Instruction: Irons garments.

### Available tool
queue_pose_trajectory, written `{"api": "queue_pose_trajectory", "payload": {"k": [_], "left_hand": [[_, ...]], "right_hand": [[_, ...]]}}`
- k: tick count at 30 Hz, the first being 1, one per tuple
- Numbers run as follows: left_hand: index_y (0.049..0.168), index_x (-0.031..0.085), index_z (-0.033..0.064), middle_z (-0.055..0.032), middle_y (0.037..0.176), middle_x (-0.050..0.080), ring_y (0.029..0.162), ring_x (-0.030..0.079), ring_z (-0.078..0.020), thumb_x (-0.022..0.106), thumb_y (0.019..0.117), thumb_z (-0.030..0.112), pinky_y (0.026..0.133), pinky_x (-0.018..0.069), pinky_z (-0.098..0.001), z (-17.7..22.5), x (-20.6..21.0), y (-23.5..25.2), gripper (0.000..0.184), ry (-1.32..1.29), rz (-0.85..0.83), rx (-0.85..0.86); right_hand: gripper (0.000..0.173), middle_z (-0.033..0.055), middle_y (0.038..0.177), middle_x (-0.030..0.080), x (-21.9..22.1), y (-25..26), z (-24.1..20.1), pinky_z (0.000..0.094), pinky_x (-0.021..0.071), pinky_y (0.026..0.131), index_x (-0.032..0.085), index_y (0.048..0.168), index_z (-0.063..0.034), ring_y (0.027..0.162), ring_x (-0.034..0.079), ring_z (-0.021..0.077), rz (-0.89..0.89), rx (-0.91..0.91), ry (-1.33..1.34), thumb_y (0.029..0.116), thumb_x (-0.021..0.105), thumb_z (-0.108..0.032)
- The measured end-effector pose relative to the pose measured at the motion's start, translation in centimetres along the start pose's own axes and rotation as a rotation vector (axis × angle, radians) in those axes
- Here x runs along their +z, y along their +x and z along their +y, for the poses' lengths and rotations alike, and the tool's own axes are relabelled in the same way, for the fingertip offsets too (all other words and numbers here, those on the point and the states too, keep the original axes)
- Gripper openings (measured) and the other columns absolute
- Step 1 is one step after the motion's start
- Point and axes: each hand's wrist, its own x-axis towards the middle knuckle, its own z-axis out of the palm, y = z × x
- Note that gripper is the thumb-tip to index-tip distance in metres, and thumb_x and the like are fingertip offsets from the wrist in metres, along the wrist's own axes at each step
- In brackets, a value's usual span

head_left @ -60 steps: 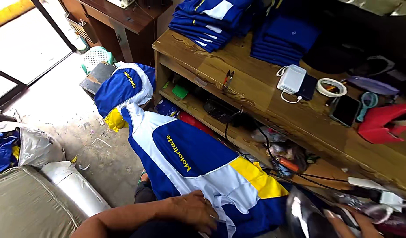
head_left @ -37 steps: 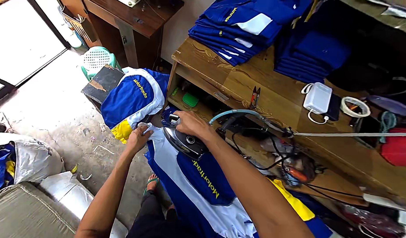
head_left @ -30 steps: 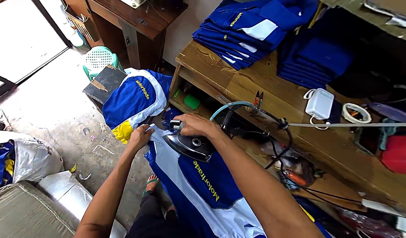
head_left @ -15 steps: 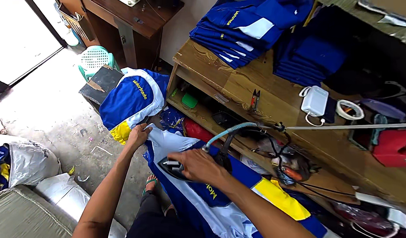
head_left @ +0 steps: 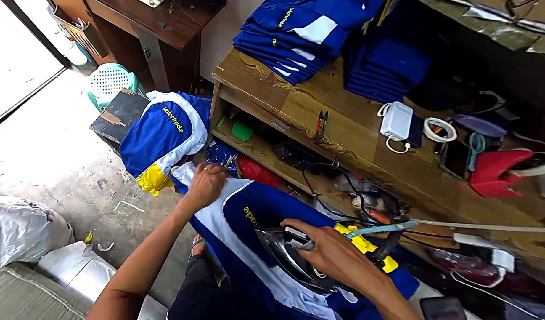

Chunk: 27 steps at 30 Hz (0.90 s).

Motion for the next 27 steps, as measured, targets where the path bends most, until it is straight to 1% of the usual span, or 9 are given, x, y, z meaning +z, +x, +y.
{"api": "queue_pose_trajectory", "payload": {"k": [3, 5, 7, 10, 15, 18, 21, 23, 27], "left_hand": [[0.137, 0.064, 0.0091, -0.0176, 0.14, 0.062, 0.136, 0.053, -0.037, 0.041, 0.1092, 0.04, 0.114, 0.0336, -0.0655, 0.2, 0.3, 3.4, 0.048, -0.059, -0.284, -0.193], [0.126, 0.069, 0.0045, -0.024, 0.132, 0.065, 0.131, 0.056, -0.0428, 0.046, 0.1062, 0.05, 0.11, 0.034, -0.0703, -0.8, -0.2, 5.4, 0.055, -0.093, -0.428, -0.331], [0.115, 0.072, 0.0025, -0.0246, 0.12, 0.068, 0.12, 0.061, -0.0413, 0.054, 0.104, 0.047, 0.103, 0.0398, -0.0704, -2.0, -0.3, 6.8, 0.05, -0.191, -0.508, -0.334], [0.093, 0.069, 0.0007, -0.0175, 0.094, 0.067, 0.092, 0.062, -0.03, 0.064, 0.1004, 0.032, 0.086, 0.0477, -0.0567, -3.2, 0.6, 7.5, 0.033, -0.288, -0.449, -0.262], [0.091, 0.068, -0.0001, -0.0185, 0.093, 0.067, 0.092, 0.064, -0.0318, 0.063, 0.1002, 0.026, 0.086, 0.0489, -0.0566, -3.8, 0.0, 6.8, 0.028, -0.341, -0.295, -0.354], [0.088, 0.066, -0.0004, -0.0172, 0.089, 0.065, 0.086, 0.062, -0.028, 0.064, 0.1006, 0.024, 0.082, 0.0497, -0.0521, -5.0, -0.4, 6.4, 0.027, -0.458, -0.23, -0.41], [0.088, 0.067, 0.0001, -0.0168, 0.088, 0.065, 0.085, 0.062, -0.0282, 0.063, 0.1013, 0.025, 0.081, 0.0495, -0.0524, -5.3, 0.0, 6.5, 0.028, -0.47, -0.221, -0.43], [0.09, 0.067, 0.0005, -0.0176, 0.09, 0.066, 0.088, 0.063, -0.0294, 0.062, 0.1012, 0.025, 0.083, 0.0498, -0.0535, -5.2, 0.1, 6.6, 0.028, -0.464, -0.22, -0.435], [0.088, 0.065, 0.0002, -0.0177, 0.089, 0.064, 0.086, 0.062, -0.0297, 0.06, 0.1026, 0.023, 0.08, 0.0492, -0.0528, -5.0, 0.0, 6.6, 0.028, -0.458, -0.214, -0.433]], "right_hand": [[0.052, 0.0111, 0.093, 0.074, -0.6, -0.6, 0.7, 0.056, 0.056, 0.073, 0.062, 0.138, -0.029, 0.083, 0.072, 0.0323, 0.043, 0.054, 0.05, 0.0911, 0.071, -0.048], [0.064, 0.0093, 0.094, 0.074, -0.8, -0.2, 0.6, 0.053, 0.0562, 0.073, 0.06, 0.139, -0.0264, 0.084, 0.072, 0.0285, 0.075, 0.068, 0.094, 0.091, 0.061, -0.068], [0.067, 0.0092, 0.097, 0.073, -1.0, 1.3, 0.0, 0.0528, 0.0554, 0.075, 0.059, 0.139, -0.025, 0.087, 0.071, 0.0274, 0.072, 0.055, 0.136, 0.0946, 0.049, -0.073], [0.061, 0.0114, 0.1, 0.072, -0.8, 5.0, -1.9, 0.0547, 0.0549, 0.079, 0.06, 0.139, -0.0238, 0.091, 0.071, 0.0299, 0.048, -0.015, 0.156, 0.1, 0.044, -0.068], [0.063, 0.015, 0.105, 0.072, 0.6, 12.3, -5.3, 0.0579, 0.0542, 0.084, 0.059, 0.14, -0.0199, 0.098, 0.071, 0.0344, 0.044, -0.01, 0.127, 0.1014, 0.041, -0.067], [0.064, 0.0151, 0.109, 0.072, 0.6, 14.5, -5.6, 0.058, 0.0532, 0.088, 0.06, 0.139, -0.0194, 0.103, 0.07, 0.0345, 0.066, -0.007, 0.12, 0.0988, 0.049, -0.067], [0.05, 0.0158, 0.105, 0.073, 0.4, 14.8, -5.8, 0.0606, 0.053, 0.082, 0.061, 0.137, -0.0235, 0.098, 0.07, 0.0372, -0.031, -0.153, 0.001, 0.0941, 0.066, -0.049], [0.044, 0.0163, 0.1, 0.073, 0.3, 14.7, -5.9, 0.062, 0.0522, 0.076, 0.061, 0.135, -0.0263, 0.093, 0.07, 0.0394, -0.077, -0.232, -0.078, 0.0924, 0.067, -0.034], [0.039, 0.0166, 0.1, 0.073, -0.1, 15.8, -5.8, 0.0614, 0.0529, 0.078, 0.065, 0.132, -0.0248, 0.095, 0.07, 0.0386, 0.036, 0.004, -0.035, 0.0927, 0.064, -0.024]]}}
